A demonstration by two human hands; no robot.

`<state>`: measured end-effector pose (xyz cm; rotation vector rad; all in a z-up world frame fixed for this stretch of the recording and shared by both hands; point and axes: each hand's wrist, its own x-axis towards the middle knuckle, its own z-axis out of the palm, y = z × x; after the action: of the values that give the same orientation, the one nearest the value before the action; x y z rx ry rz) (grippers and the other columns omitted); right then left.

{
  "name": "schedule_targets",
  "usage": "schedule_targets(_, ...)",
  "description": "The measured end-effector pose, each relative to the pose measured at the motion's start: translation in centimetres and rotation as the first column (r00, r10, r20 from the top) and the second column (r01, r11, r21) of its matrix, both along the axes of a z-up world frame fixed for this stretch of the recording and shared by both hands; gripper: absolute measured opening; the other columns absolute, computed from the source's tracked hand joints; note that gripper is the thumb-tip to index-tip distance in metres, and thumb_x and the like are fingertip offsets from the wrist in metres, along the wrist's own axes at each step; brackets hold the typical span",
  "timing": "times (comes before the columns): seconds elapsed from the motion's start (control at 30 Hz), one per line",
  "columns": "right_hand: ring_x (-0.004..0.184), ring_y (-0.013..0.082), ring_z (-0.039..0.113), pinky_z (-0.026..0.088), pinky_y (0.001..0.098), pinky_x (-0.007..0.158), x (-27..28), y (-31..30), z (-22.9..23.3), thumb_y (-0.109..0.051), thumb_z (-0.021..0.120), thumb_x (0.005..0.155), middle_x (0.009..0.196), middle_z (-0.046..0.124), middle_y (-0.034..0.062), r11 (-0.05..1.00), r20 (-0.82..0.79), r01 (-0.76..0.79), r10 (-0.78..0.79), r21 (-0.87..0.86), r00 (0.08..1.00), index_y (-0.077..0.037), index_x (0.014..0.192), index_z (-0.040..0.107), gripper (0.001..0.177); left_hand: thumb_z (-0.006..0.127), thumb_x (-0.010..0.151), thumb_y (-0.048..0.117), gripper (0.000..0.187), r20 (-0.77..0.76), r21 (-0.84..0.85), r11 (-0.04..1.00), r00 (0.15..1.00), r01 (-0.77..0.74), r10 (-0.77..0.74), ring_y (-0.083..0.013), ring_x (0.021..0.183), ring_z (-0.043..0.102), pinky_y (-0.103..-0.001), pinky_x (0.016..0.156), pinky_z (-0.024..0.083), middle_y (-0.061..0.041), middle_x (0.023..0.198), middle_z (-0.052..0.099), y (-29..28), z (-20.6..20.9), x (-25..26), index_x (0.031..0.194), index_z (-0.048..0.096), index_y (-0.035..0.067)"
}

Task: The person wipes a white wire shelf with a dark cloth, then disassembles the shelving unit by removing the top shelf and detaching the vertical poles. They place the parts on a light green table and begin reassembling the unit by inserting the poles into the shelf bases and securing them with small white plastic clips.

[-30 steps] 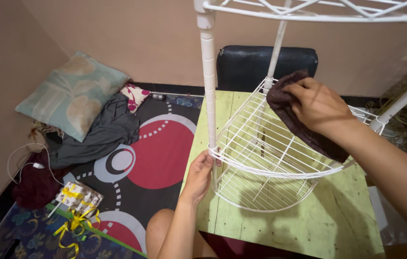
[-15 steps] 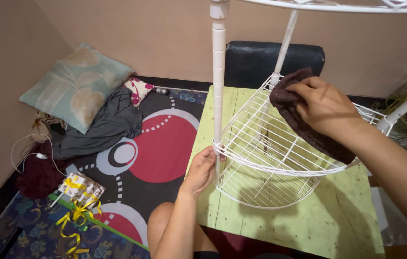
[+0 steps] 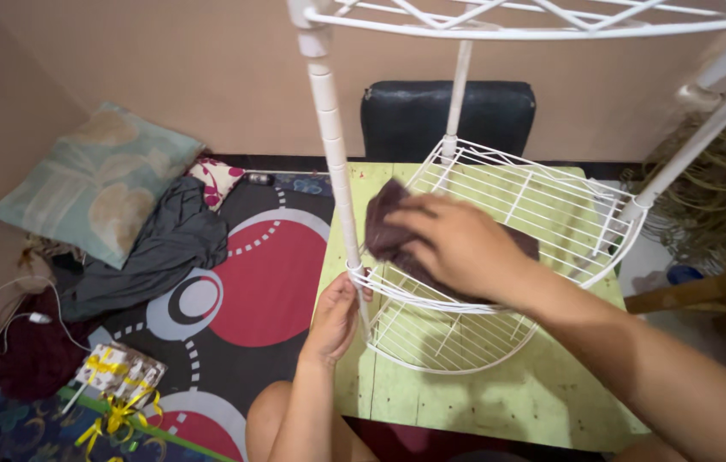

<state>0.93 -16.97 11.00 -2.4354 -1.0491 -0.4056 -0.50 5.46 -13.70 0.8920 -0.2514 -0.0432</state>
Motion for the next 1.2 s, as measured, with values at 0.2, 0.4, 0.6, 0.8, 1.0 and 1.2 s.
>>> schedule_targets(0.2, 0.109, 0.0325, 0.065, 0.052, 0.0446, 0.092, 1.5, -1.1, -0.7, -0.020, 0.070, 0.083, 0.123, 0.067, 0.0100, 0.973, 0.036, 0.067, -0.061, -0.219, 0.997, -0.021, 0.120, 0.073, 0.037, 0.058, 0.105, 0.030, 0.038, -0.041, 0.011, 0.999, 0.998, -0.037, 0.038, -0.0152, 0.096, 0.055, -0.032, 0.091, 0.044, -0.004, 0.103, 0.064, 0.0, 0.3, -0.2, 0.126, 0.063, -0.002)
schedule_targets(0.4, 0.099, 0.0329, 0.068, 0.055, 0.0459, 0.080, 6.0, -6.3, -0.8, -0.021, 0.066, 0.086, 0.108, 0.069, 0.0107, 0.883, 0.079, 0.334, -0.327, -0.330, 0.942, -0.020, 0.116, 0.073, 0.031, 0.055, 0.108, 0.033, 0.041, -0.024, 0.023, 0.999, 0.999, -0.026, 0.027, -0.0162, 0.096, 0.054, -0.033, 0.092, 0.044, -0.006, 0.103, 0.063, -0.1, 0.9, -0.3, 0.127, 0.062, -0.003)
schedule_targets(0.6, 0.091, 0.0384, 0.069, 0.057, 0.0463, 0.079, 8.9, -9.3, -1.7, -0.025, 0.068, 0.090, 0.106, 0.070, 0.0193, 0.804, 0.260, 0.552, -0.497, -0.222, 0.828, -0.015, 0.120, 0.072, 0.032, 0.035, 0.109, 0.062, 0.075, 0.013, 0.271, 0.950, 0.988, -0.154, 0.157, -0.0174, 0.090, 0.058, -0.032, 0.091, 0.045, -0.006, 0.087, 0.063, -0.7, 3.7, -0.5, 0.110, 0.068, -0.005)
schedule_targets(0.8, 0.097, 0.0381, 0.068, 0.055, 0.0479, 0.086, 9.2, -6.0, -2.2, -0.022, 0.068, 0.087, 0.107, 0.070, 0.0198, 0.828, 0.095, 0.505, -0.498, -0.244, 0.862, -0.012, 0.122, 0.071, 0.036, 0.062, 0.099, 0.036, 0.039, 0.231, 0.528, 0.711, 0.884, -0.464, 0.405, -0.0115, 0.072, 0.062, -0.027, 0.064, 0.054, -0.003, 0.084, 0.061, -3.3, 8.2, -0.9, 0.114, 0.054, 0.001)
schedule_targets(1.0, 0.096, 0.0337, 0.068, 0.055, 0.0474, 0.083, 5.8, -0.8, -1.3, -0.014, 0.069, 0.081, 0.102, 0.069, 0.0137, 0.903, -0.008, 0.261, -0.280, -0.340, 0.960, -0.014, 0.121, 0.068, 0.040, 0.060, 0.099, 0.021, 0.029, 0.135, 0.523, 0.709, 0.868, -0.472, 0.478, -0.0061, 0.061, 0.050, -0.023, 0.054, 0.041, 0.002, 0.070, 0.054, -4.5, 10.1, -0.9, 0.122, 0.065, 0.004)
schedule_targets(1.2, 0.094, 0.0324, 0.069, 0.056, 0.0459, 0.077, 0.4, 1.5, -0.2, -0.019, 0.071, 0.083, 0.097, 0.068, 0.0105, 0.945, 0.020, 0.053, -0.049, -0.323, 0.999, -0.018, 0.115, 0.071, 0.032, 0.063, 0.102, 0.014, 0.025, 0.237, 0.483, 0.725, 0.870, -0.491, 0.432, -0.0071, 0.066, 0.048, -0.025, 0.057, 0.037, 0.000, 0.075, 0.054, -3.8, 10.0, -0.3, 0.120, 0.067, -0.003)
